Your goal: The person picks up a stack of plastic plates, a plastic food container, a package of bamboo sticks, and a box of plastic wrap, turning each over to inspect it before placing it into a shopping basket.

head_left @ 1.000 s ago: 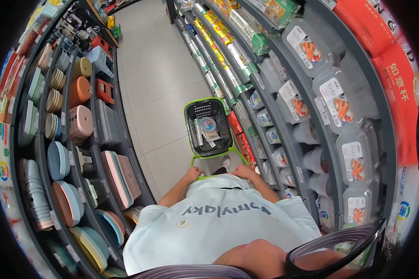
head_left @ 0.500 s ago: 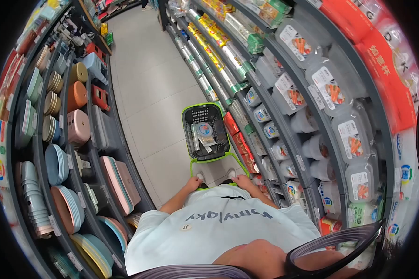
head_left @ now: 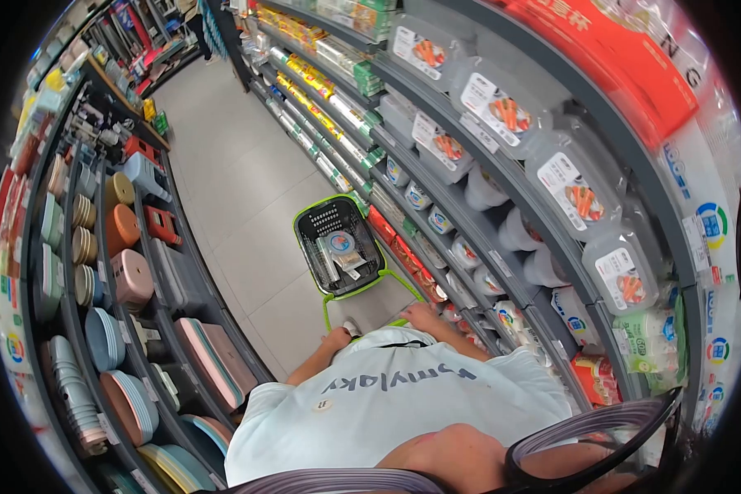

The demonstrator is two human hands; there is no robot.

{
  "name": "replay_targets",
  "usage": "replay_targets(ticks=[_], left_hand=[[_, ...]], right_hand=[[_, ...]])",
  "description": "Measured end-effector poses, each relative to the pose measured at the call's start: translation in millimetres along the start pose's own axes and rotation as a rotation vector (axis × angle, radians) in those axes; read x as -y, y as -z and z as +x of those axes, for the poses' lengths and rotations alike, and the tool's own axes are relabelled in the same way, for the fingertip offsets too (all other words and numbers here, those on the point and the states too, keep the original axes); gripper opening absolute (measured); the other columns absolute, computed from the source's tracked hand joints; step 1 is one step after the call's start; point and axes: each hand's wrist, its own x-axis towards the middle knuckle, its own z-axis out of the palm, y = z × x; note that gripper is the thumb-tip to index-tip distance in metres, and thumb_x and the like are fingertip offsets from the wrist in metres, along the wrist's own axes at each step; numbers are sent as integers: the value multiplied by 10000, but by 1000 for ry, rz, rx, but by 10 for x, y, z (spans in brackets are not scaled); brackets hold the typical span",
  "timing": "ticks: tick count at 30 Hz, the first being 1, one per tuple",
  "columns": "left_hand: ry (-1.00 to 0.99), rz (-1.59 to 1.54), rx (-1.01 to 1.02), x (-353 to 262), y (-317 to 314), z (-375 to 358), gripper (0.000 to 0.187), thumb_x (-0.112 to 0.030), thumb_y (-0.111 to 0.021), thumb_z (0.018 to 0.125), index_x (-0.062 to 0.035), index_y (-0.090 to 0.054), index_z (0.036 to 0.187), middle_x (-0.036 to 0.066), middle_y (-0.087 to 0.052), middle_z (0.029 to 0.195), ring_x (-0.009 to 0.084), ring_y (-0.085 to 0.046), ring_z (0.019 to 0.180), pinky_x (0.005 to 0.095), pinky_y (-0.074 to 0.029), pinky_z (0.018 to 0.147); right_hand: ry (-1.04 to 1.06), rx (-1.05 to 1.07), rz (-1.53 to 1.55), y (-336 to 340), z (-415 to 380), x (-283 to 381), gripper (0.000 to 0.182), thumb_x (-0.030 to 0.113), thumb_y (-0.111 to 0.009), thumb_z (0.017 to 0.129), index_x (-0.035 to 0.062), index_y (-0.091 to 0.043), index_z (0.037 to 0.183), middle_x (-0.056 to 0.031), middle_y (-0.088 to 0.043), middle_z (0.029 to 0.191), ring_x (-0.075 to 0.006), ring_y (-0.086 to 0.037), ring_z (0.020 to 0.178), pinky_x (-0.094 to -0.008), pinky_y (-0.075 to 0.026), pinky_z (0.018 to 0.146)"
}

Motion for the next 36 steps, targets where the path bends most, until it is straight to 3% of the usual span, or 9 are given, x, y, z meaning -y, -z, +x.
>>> replay_targets(ticks=[2, 3, 8, 14, 18, 20, 23, 26, 36], left_hand=[[34, -58, -16, -57, -60, 27, 392, -329, -563, 822, -153, -682, 1151, 117, -615, 1262, 376, -512, 1235, 771, -184, 987], [37, -21, -62, -158, -42, -68, 388, -333, -572, 820, -129, -687, 1129, 143, -629, 1231, 371, -551, 1187, 666, -303, 1013], [-288, -90, -55, -317, 38, 164, 338, -305, -583, 838, -75, -694, 1061, 195, -659, 1110, 354, -633, 1012, 457, -468, 900], [-697, -152, -366, -1654, 775, 130, 238, -221, -614, 850, 2, -657, 924, 196, -662, 923, 325, -641, 891, 393, -498, 797], [-1208, -81, -685, -3335, 1733, -914, 321, -134, -631, 842, -13, -540, 1125, 179, -566, 1116, 379, -548, 1049, 444, -450, 865], [-1381, -93, -847, -4022, 2062, -1393, 411, -122, -631, 842, 0, -499, 1212, 163, -581, 1089, 362, -565, 1017, 441, -457, 847], [-1401, -307, -606, -4722, 2382, -1942, 553, -136, -621, 862, 9, -389, 1343, 134, -633, 906, 342, -625, 843, 431, -492, 755], [-1473, -257, -626, -5246, 2587, -2220, 661, -151, -612, 867, 9, -282, 1417, 138, -647, 759, 357, -635, 714, 444, -500, 677], [-1305, -16, -744, -5787, 2683, -2254, 730, -173, -607, 845, -20, -237, 1456, 140, -606, 663, 368, -624, 669, 456, -484, 635]], right_hand=[[19, -14, 38, 69, -76, -63, 422, 480, -518, 900, 103, -696, 965, -128, -665, 1052, -329, -597, 1060, -592, -402, 885], [14, -22, 51, 68, -86, -115, 422, 480, -518, 900, 103, -696, 965, -128, -665, 1052, -329, -597, 1060, -592, -402, 885], [5, -195, 264, 67, 41, -555, 396, 370, -622, 882, 54, -626, 1121, -176, -608, 1162, -338, -548, 1144, -455, -418, 970], [208, -1016, 460, 2511, -1157, 124, 196, 101, -655, 853, -5, -629, 1016, -159, -617, 1136, -305, -601, 1049, -371, -465, 933], [188, -1616, 428, 3462, -1875, 188, 126, 38, -607, 864, 0, -632, 982, -134, -632, 1019, -226, -610, 957, -342, -481, 868], [234, -1767, 628, 3626, -1986, 63, 280, 39, -575, 898, 2, -572, 1176, -101, -625, 904, -147, -601, 845, -277, -488, 770], [98, -1586, 938, 3885, -2242, 185, 522, 83, -574, 924, 1, -383, 1403, -63, -602, 778, -80, -564, 701, -221, -465, 625], [-22, -1509, 901, 4113, -2312, 269, 693, 134, -587, 928, 38, -211, 1503, -34, -570, 655, -70, -525, 580, -218, -428, 520], [-476, -1475, 393, 4360, -2188, 249, 689, 258, -596, 926, 95, -252, 1500, -29, -505, 516, -106, -504, 506, -292, -419, 531]])
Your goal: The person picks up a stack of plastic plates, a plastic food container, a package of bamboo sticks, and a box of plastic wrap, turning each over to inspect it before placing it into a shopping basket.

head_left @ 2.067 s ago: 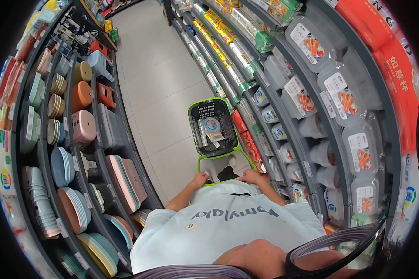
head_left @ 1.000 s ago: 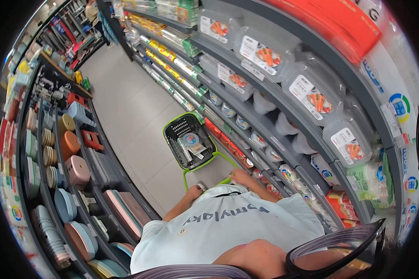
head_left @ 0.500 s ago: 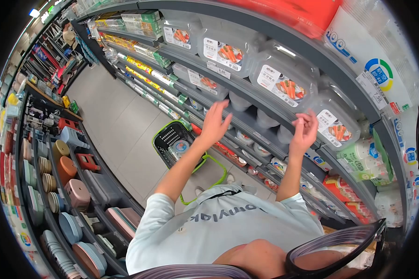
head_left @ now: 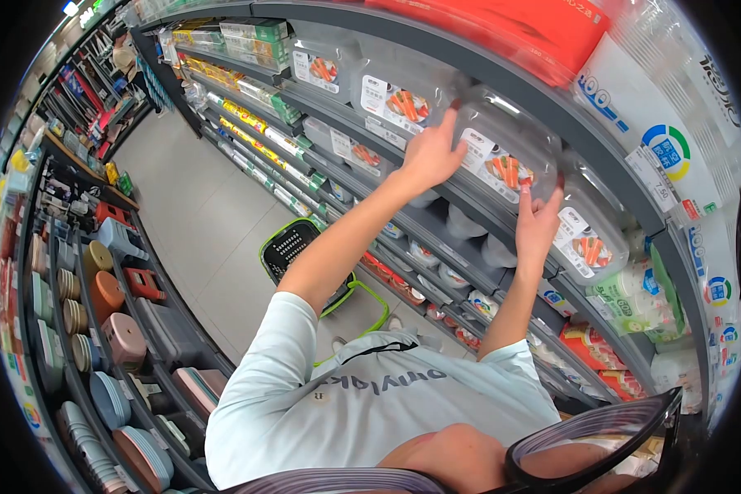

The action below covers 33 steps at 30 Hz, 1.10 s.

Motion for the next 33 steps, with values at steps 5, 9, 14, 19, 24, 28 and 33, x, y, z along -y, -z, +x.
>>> replay_targets(ticks=[5, 9, 14, 19, 24, 28, 33], left_hand=[[-8, -123, -21, 114, -46, -41, 684, -159, -619, 833, -52, -305, 1431, 120, -579, 643, 339, -609, 622, 431, -476, 605], [-54, -335, -95, 140, -31, -128, 612, -124, -644, 805, -67, -406, 1366, 72, -482, 591, 264, -532, 543, 363, -446, 571], [-34, -291, -222, 93, -14, -263, 542, -83, -647, 763, -67, -487, 1281, 97, -488, 712, 245, -534, 661, 353, -446, 639], [-201, -129, -446, 117, -41, -302, 503, -51, -612, 750, -42, -499, 1240, 189, -499, 1051, 341, -520, 1042, 389, -417, 931], [-125, -340, -257, 0, -23, -414, 590, -57, -601, 771, -12, -399, 1323, 249, -456, 1294, 412, -467, 1201, 434, -376, 1009], [-79, -357, -238, -111, -35, -509, 727, -67, -610, 779, 7, -271, 1418, 257, -396, 1391, 434, -406, 1278, 459, -347, 1060], [-38, -426, -235, -159, 15, -587, 764, -62, -609, 773, 2, -240, 1440, 273, -388, 1394, 448, -397, 1286, 451, -352, 1066]], right_hand=[[32, -32, 189, -46, -37, -56, 628, 189, -607, 924, 83, -313, 1470, 31, -408, 550, -60, -364, 532, -218, -313, 548], [57, -29, 337, -76, -49, -172, 609, 137, -602, 923, 71, -326, 1462, 46, -381, 564, -43, -339, 545, -195, -287, 557], [165, -120, 392, -145, -111, -307, 531, 91, -573, 931, 13, -370, 1415, 62, -365, 586, -27, -310, 556, -184, -254, 555], [205, -196, 427, -192, -134, -426, 468, 81, -578, 921, 25, -456, 1369, 51, -339, 539, -45, -300, 524, -203, -282, 549], [181, -200, 298, -4, -224, -369, 430, 64, -596, 896, 35, -549, 1323, 4, -444, 670, -67, -365, 607, -221, -338, 587], [360, -273, -10, 61, -374, -209, 482, 65, -611, 868, 51, -543, 1345, -118, -522, 1101, -188, -462, 905, -313, -401, 828], [381, -216, 32, -65, -547, -115, 565, 53, -586, 871, 11, -428, 1412, -200, -410, 1452, -346, -371, 1346, -442, -299, 1089]])
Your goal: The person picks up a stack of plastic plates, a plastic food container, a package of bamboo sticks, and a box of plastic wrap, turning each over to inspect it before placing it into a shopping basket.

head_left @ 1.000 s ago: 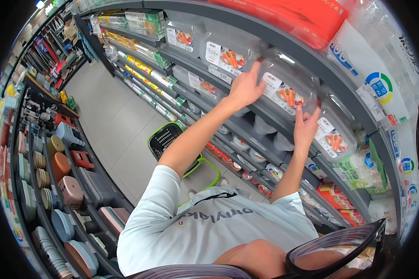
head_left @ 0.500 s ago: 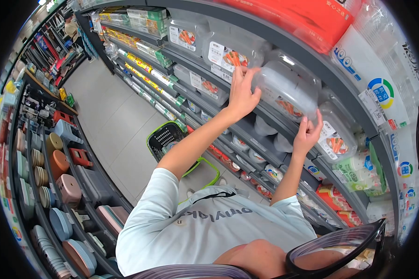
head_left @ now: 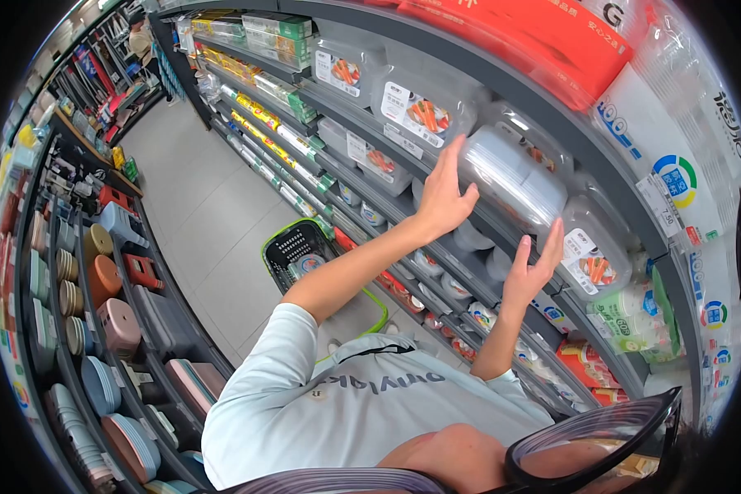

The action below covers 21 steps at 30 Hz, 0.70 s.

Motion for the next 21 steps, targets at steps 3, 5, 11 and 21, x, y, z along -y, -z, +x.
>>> replay_targets(ticks=[3, 5, 11, 21], left_hand=[[-10, -13, -22, -74, 62, -13, 775, -56, -610, 763, 1, -239, 1441, 283, -385, 1393, 452, -402, 1285, 448, -355, 1066], [-51, -2, -27, -180, 137, -36, 766, -22, -601, 773, 6, -240, 1448, 258, -373, 1434, 395, -382, 1332, 403, -332, 1084], [-208, -286, -243, -486, 535, -424, 722, -40, -608, 779, 58, -296, 1423, 270, -469, 1376, 333, -447, 1306, 410, -285, 1112], [-212, -12, -569, -447, 1724, -1218, 638, -108, -604, 826, 92, -392, 1393, 207, -437, 1405, 271, -419, 1291, 401, -293, 1095]], right_hand=[[-77, -47, 186, -68, -26, 30, 547, 33, -568, 878, -18, -423, 1402, -205, -390, 1470, -353, -310, 1398, -437, -256, 1126], [-76, -47, 245, -67, -30, 75, 546, 17, -547, 888, -42, -394, 1409, -205, -357, 1492, -339, -289, 1414, -432, -230, 1144], [217, -337, 792, -150, -197, 208, 641, 6, -513, 878, -18, -261, 1467, -221, -301, 1509, -373, -285, 1402, -522, -239, 1140], [61, 155, 1342, -821, -380, 1082, 716, 83, -532, 874, 1, -194, 1500, -259, -185, 1546, -384, -245, 1414, -532, -220, 1131]])
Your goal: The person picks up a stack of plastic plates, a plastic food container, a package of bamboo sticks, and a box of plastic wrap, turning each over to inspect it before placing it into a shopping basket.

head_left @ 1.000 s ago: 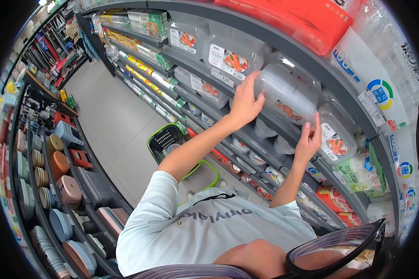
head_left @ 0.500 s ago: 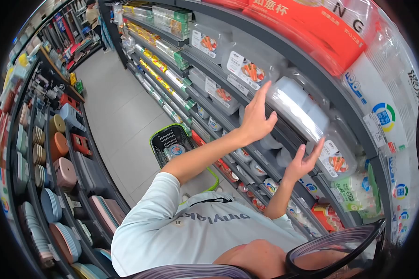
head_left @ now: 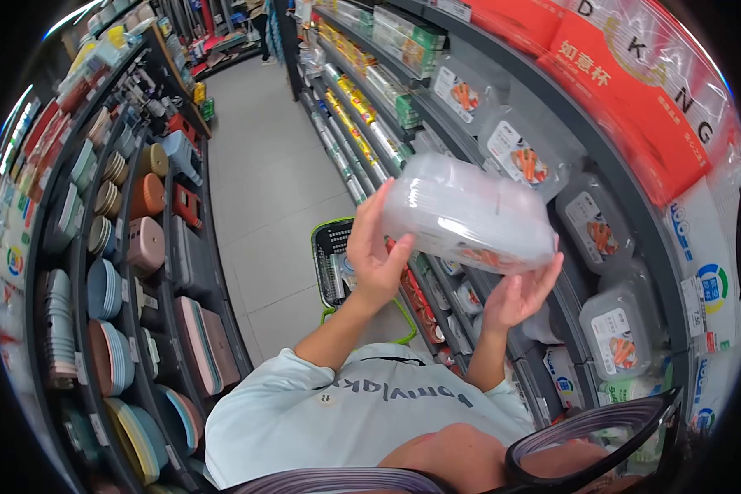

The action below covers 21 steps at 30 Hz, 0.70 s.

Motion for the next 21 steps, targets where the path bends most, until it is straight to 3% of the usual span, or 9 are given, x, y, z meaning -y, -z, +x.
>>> replay_targets(ticks=[6, 9, 21], left_hand=[[107, 34, -216, -128, 561, 150, 660, -54, -563, 837, 83, -298, 1426, 217, -454, 1351, 273, -439, 1283, 385, -291, 1101], [141, -59, -311, -97, 771, 101, 525, -22, -559, 829, 44, -340, 1301, 226, -442, 1367, 280, -437, 1287, 394, -305, 1094], [27, 72, -358, -196, 962, 49, 651, -103, -600, 804, 69, -353, 1381, 215, -444, 1386, 279, -409, 1321, 414, -272, 1124]], right_hand=[[-176, 288, 153, -679, 152, -466, 763, -29, -541, 826, -21, -173, 1495, -225, -177, 1560, -325, -245, 1425, -429, -197, 1154], [-321, 373, 236, -891, 177, -510, 773, -18, -562, 809, -38, -162, 1470, -209, -204, 1539, -305, -237, 1421, -423, -196, 1153], [-362, 399, 238, -1122, 122, -597, 829, 119, -635, 775, -78, -226, 1468, -188, -319, 1438, -280, -307, 1377, -396, -205, 1144]])
